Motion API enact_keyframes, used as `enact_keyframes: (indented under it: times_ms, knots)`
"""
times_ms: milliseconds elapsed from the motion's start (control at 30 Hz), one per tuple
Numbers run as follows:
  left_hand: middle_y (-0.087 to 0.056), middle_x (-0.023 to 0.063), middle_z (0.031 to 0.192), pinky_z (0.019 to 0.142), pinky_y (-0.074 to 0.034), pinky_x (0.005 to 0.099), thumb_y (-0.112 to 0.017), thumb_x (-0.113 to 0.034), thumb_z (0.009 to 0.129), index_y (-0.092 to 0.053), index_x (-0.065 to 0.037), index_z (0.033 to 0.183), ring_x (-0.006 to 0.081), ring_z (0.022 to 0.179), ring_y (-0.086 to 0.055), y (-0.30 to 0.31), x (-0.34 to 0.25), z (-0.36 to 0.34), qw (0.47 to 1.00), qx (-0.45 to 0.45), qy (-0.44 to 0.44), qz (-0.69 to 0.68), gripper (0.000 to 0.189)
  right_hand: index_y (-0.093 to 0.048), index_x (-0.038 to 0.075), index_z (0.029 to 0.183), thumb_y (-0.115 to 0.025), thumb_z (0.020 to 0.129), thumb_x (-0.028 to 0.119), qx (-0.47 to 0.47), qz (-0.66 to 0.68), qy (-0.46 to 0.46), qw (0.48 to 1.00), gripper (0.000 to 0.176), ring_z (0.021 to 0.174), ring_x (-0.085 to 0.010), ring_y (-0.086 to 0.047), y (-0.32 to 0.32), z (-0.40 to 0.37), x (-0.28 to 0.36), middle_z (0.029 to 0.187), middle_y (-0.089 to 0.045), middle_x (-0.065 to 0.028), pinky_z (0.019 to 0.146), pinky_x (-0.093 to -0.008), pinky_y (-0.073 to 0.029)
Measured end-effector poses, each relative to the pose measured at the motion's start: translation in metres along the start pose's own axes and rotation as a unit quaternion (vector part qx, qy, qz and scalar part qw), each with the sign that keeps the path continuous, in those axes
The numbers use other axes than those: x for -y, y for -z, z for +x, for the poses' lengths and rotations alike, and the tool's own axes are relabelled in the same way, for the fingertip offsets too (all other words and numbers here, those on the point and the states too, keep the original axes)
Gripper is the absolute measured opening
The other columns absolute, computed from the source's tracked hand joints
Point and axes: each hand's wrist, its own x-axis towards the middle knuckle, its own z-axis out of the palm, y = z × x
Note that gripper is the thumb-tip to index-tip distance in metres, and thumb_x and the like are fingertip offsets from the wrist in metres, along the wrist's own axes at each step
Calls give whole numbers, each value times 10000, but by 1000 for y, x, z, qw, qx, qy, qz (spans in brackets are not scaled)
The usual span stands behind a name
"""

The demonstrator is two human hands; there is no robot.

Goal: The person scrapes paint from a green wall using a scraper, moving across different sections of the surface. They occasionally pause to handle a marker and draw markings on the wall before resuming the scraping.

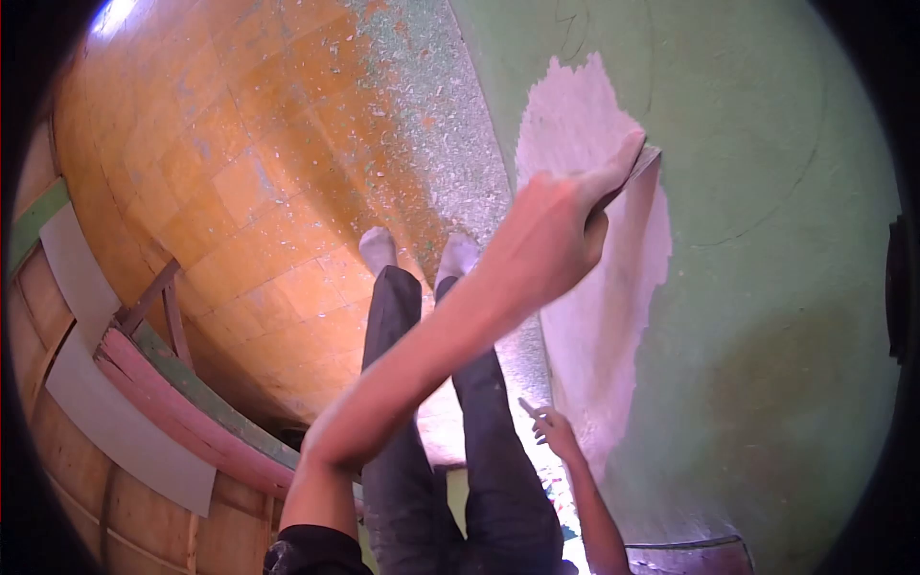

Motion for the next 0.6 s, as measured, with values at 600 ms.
enact_keyframes:
  times_ms: [600]
  knots:
    - [-679, 76, 771, 581, -513, 279, -439, -417, 1063, -667, -21, 959, 136, 627, -641, 155, -83, -289, 849, 66, 460, -252, 469, -603, -22, 1222, -577, 969, 120, -78, -14, 323, 943, 292, 631, -166, -670, -100, -125, 159, 856, -671, -123, 550, -306, -560]
